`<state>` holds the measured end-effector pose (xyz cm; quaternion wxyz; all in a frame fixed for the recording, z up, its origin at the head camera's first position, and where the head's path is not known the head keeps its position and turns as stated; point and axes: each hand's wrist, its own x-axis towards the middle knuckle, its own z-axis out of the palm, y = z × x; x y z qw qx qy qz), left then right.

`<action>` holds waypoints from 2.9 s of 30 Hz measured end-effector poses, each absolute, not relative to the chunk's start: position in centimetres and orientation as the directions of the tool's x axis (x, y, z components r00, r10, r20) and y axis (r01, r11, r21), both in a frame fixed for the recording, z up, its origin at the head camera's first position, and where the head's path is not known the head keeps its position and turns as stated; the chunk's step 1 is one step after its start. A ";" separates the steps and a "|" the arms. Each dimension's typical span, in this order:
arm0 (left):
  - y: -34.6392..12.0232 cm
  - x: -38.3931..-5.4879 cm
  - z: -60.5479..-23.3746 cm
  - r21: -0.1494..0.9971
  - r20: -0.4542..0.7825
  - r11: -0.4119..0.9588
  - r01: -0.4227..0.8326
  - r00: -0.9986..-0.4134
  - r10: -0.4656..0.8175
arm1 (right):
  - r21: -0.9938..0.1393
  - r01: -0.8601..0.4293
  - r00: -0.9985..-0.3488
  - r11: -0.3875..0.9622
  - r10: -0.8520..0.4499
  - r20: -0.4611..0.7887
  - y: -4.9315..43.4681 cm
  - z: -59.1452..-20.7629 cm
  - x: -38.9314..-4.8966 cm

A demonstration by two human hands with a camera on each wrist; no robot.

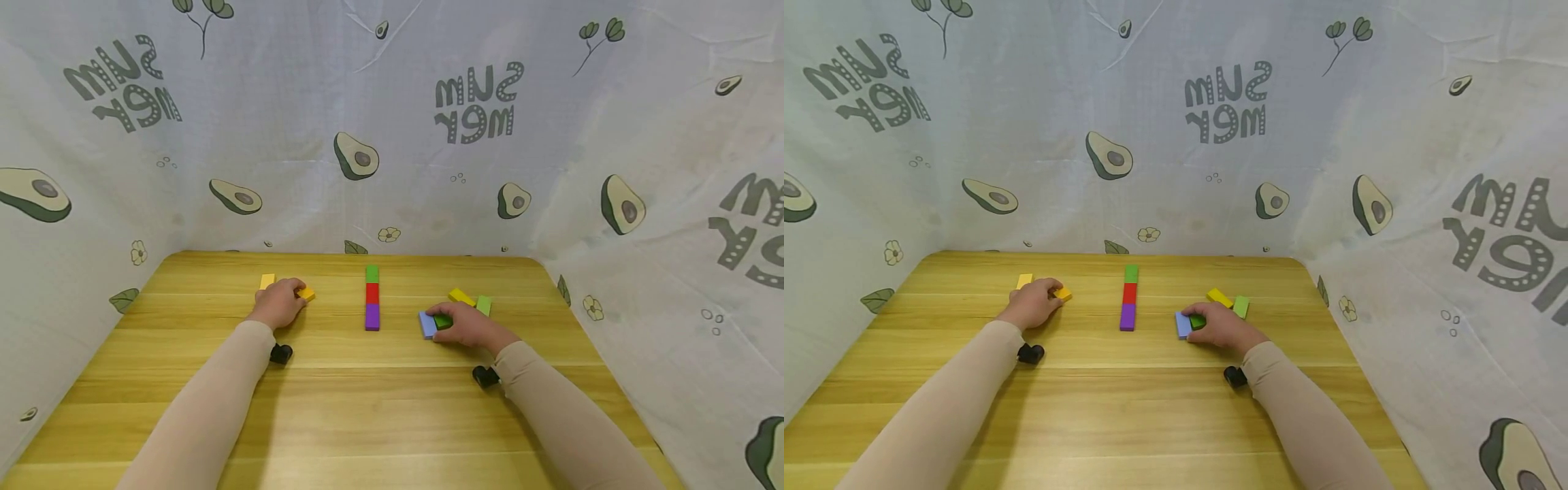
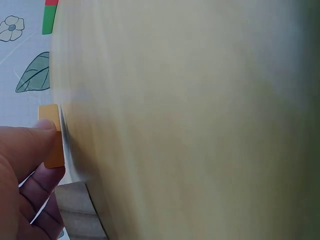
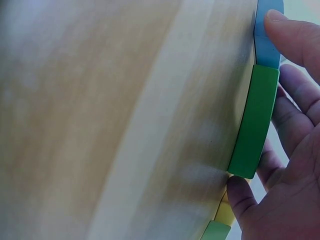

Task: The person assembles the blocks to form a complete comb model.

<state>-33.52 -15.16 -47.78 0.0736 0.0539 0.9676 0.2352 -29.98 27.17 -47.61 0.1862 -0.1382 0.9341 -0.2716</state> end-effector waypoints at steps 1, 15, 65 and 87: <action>-15.1 -33.4 -47.8 0.466 -0.115 0.882 0.069 -0.984 0.138 | -0.558 -0.159 -0.893 0.815 -0.360 -0.271 27.2 -47.6 -29.9; -14.3 -32.2 -47.4 0.452 -0.044 0.876 0.167 -0.977 0.209 | -0.536 -0.198 -0.895 0.820 -0.375 -0.243 27.5 -47.8 -29.6; -5.5 -26.0 -48.0 0.424 -0.045 0.729 0.538 -0.791 0.610 | -0.547 -0.208 -0.887 0.811 -0.392 -0.245 27.7 -48.3 -30.1; -4.6 -26.1 -48.5 0.406 -0.043 0.780 0.476 -0.843 0.537 | -0.547 -0.212 -0.888 0.810 -0.393 -0.239 27.8 -48.4 -30.1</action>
